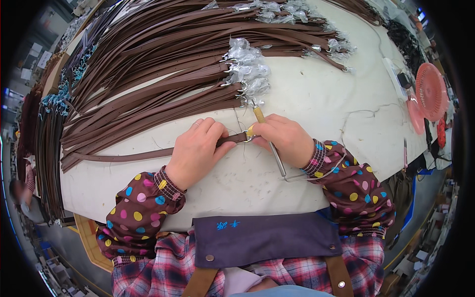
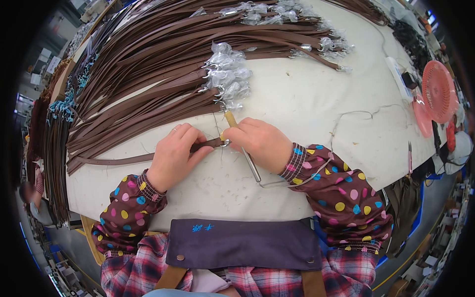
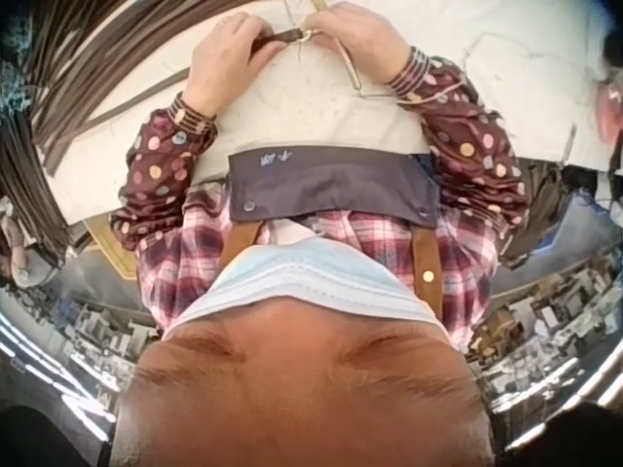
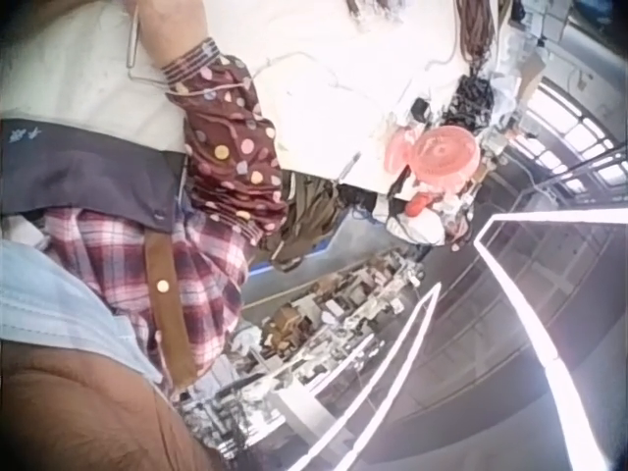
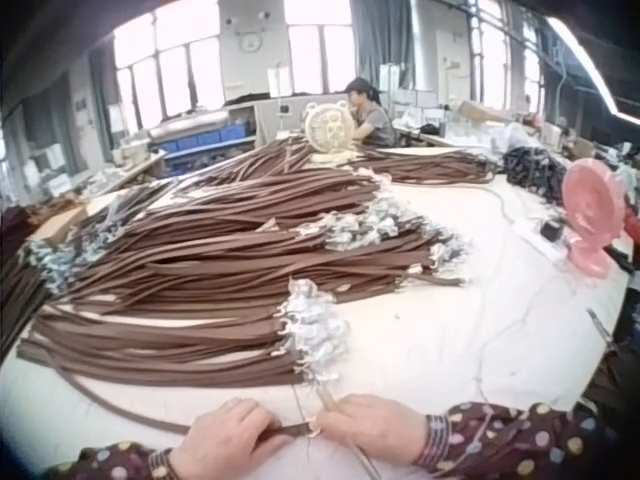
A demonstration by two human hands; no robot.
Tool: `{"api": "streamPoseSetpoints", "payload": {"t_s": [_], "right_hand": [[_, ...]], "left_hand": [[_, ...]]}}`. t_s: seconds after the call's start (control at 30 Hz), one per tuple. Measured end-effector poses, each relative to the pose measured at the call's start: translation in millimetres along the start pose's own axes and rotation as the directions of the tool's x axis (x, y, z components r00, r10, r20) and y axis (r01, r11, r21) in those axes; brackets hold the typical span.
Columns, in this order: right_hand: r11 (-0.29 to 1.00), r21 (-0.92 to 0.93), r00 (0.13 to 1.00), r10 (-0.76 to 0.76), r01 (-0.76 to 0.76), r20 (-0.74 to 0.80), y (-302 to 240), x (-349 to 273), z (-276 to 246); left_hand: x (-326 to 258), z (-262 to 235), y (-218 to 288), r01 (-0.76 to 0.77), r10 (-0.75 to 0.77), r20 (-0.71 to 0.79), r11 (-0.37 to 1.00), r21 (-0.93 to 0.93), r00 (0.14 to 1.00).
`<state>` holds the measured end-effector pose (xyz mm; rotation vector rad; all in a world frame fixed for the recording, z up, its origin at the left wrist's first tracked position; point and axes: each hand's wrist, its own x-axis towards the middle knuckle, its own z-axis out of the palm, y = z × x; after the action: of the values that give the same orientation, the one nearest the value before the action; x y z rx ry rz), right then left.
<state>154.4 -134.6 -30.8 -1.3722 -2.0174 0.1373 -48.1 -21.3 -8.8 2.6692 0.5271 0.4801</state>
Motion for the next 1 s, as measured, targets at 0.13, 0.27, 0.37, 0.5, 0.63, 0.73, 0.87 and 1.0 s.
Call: {"api": "streamPoseSetpoints", "payload": {"t_s": [0.13,0.27,0.37,0.5,0.63,0.73,0.87,1.0], "right_hand": [[1.000,-0.007,1.000,0.011,-0.011,-0.022,-1,-1,-1],[1.000,-0.011,1.000,0.000,0.000,-0.019,1,-2,-1],[1.000,-0.015,0.999,0.027,-0.026,0.031,2,-3,-4],[0.996,0.042,0.995,0.083,-0.081,-0.047,0,-8,-9],[0.990,0.013,0.986,0.142,-0.141,-0.091,-3,-10,-12],[0.989,0.015,0.988,0.148,-0.148,-0.047,-8,-8,-13],[0.996,0.047,0.995,0.082,-0.079,-0.059,-5,-7,-9],[0.999,-0.001,0.998,0.052,-0.053,-0.042,-3,-7,-12]], "left_hand": [[2,0,-2,-0.062,0.063,-0.008,0.995,0.080,0.998],[2,-5,-4,0.016,-0.015,0.054,1.000,-0.011,0.998],[-12,-17,-21,-0.003,0.005,0.081,1.000,-0.026,0.997],[-45,-54,-50,-0.008,-0.010,0.109,0.987,0.159,0.994],[-87,-98,-91,0.094,-0.058,-0.090,0.879,0.468,0.994],[-124,-128,-94,0.257,-0.121,-0.252,0.732,0.630,0.960],[-174,-124,-105,0.413,-0.144,-0.416,0.606,0.680,0.898],[-242,-120,-158,0.679,-0.452,-0.508,0.521,0.517,0.733]]}}
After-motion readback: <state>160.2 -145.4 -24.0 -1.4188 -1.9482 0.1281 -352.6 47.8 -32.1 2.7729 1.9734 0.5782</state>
